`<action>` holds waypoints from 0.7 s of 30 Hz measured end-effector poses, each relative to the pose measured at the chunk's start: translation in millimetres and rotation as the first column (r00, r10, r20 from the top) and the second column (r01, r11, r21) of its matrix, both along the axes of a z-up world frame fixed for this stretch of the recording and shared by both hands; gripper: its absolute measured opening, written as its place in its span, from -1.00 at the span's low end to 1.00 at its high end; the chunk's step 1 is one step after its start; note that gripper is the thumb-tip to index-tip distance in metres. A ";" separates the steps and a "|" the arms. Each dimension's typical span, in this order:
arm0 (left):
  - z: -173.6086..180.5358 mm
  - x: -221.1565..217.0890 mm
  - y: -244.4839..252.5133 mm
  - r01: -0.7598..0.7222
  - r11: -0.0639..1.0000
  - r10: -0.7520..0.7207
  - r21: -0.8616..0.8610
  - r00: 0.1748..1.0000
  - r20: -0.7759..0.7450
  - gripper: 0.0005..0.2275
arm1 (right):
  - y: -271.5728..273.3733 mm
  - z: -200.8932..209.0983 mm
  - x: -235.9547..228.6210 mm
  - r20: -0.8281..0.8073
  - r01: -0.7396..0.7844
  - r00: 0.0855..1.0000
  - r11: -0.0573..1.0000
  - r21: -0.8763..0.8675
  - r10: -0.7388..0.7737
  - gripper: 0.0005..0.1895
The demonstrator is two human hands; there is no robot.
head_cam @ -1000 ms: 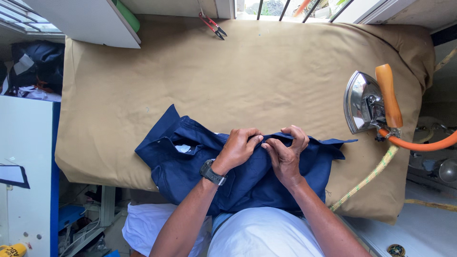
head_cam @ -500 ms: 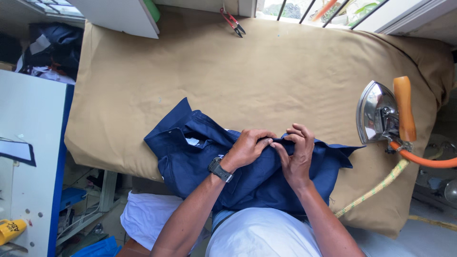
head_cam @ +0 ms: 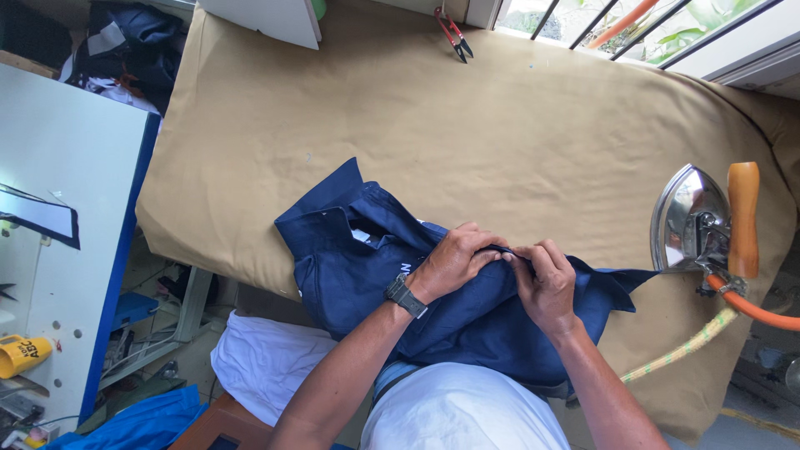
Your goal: The person uses scissors to trim threads on a blue shirt laid out on a work table. They then use a steam iron to press the shirt, smoothing out the fabric and collar area.
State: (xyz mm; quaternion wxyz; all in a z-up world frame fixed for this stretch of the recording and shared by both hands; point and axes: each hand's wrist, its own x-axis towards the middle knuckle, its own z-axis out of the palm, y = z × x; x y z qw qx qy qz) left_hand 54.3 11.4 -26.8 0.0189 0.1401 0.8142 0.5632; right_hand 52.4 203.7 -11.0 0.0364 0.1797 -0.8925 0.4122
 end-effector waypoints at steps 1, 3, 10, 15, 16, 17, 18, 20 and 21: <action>0.0 0.4 0.1 -0.003 1.000 0.003 0.001 1.000 -0.007 -0.85 | -0.3 0.3 0.8 -0.004 0.004 1.000 1.000 -0.007 -0.004 -0.89; 1.3 0.7 -0.2 -0.009 1.000 0.009 -0.001 1.000 -0.007 -0.87 | -0.6 2.3 1.1 -0.019 -0.014 1.000 1.000 -0.014 0.014 -0.88; 10.6 -0.4 3.6 0.003 0.996 -0.014 -0.087 0.991 -0.130 -0.90 | 15.9 16.9 -12.6 0.068 -0.184 0.981 0.983 0.003 0.183 -0.81; 12.6 4.0 8.6 -0.035 0.990 0.006 -0.135 0.977 -0.213 -0.89 | 23.0 19.5 -21.6 0.161 -0.251 0.957 0.967 0.046 0.241 -0.77; 11.3 5.3 9.7 -0.049 0.989 0.019 -0.136 0.977 -0.210 -0.89 | 22.1 17.6 -23.0 0.193 -0.244 0.953 0.969 0.040 0.232 -0.77; 9.7 6.9 10.8 -0.063 0.988 0.033 -0.138 0.978 -0.208 -0.88 | 21.1 15.9 -23.2 0.225 -0.237 0.948 0.971 0.034 0.224 -0.77; 8.1 7.7 11.7 -0.079 0.989 0.053 -0.129 0.980 -0.194 -0.88 | 19.4 14.0 -24.3 0.223 -0.233 0.949 0.972 0.029 0.221 -0.78; 5.0 11.4 14.1 -0.113 0.987 0.094 -0.112 0.982 -0.164 -0.88 | 15.4 10.5 -25.0 0.221 -0.226 0.951 0.974 0.015 0.217 -0.80; 3.5 14.0 16.6 -0.157 0.983 0.139 -0.098 0.975 -0.171 -0.88 | 13.1 8.8 -24.5 0.216 -0.214 0.955 0.976 0.029 0.203 -0.79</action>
